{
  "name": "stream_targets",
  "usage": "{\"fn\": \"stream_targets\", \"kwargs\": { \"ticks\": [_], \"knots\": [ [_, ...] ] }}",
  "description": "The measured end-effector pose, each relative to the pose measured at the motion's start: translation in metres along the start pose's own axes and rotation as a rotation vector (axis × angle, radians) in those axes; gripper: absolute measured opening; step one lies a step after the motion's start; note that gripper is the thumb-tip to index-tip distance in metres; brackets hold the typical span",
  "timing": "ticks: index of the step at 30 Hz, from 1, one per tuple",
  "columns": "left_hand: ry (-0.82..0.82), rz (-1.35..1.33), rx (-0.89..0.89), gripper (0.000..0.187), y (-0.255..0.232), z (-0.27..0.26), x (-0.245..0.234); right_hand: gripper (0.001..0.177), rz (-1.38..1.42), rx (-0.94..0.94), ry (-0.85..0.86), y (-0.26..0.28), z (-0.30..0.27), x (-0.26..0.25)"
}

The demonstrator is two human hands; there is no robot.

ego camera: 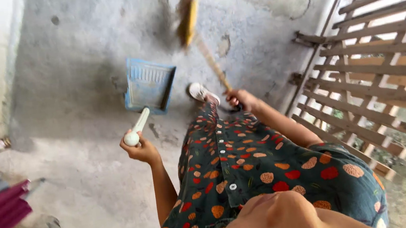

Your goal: The person sweeps a concrete floor using a broom and dustpan, gathering debris into the dustpan and then emptying it into a nearby bin. The person moves around the room to collect scattered items and continues sweeping different areas.

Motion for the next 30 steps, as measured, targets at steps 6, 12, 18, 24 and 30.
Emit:
{"fn": "stream_targets", "kwargs": {
  "ticks": [6, 12, 18, 24, 30],
  "knots": [
    [0.046, 0.076, 0.048, 0.036, 0.009, 0.073, 0.058, 0.013, 0.116, 0.27, 0.099, -0.047, 0.183, 0.042],
    [0.019, 0.123, 0.097, 0.037, 0.023, 0.124, 0.086, 0.025, -0.324, -0.171, -0.119, 0.062, 0.265, -0.151],
    [0.056, 0.043, 0.095, 0.035, 0.005, 0.164, 0.117, 0.013, -0.245, -0.16, -0.918, 0.219, 0.195, -0.256],
    [0.049, 0.047, 0.031, 0.036, -0.014, 0.185, 0.166, 0.023, 0.142, -0.573, -0.582, 0.287, 0.18, -0.139],
    [0.06, 0.076, 0.015, 0.038, -0.037, 0.211, 0.24, 0.017, 0.536, -0.023, 0.227, 0.281, 0.135, 0.04]
  ]
}}
Point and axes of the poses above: each hand's wrist, its own z-axis towards the middle knuckle, its own x-axis out of the palm, y = z × x, the point moved 10 cm from there along z, towards the middle knuckle, and after that the axes turned 8 degrees about x, right-handed, at the moved point
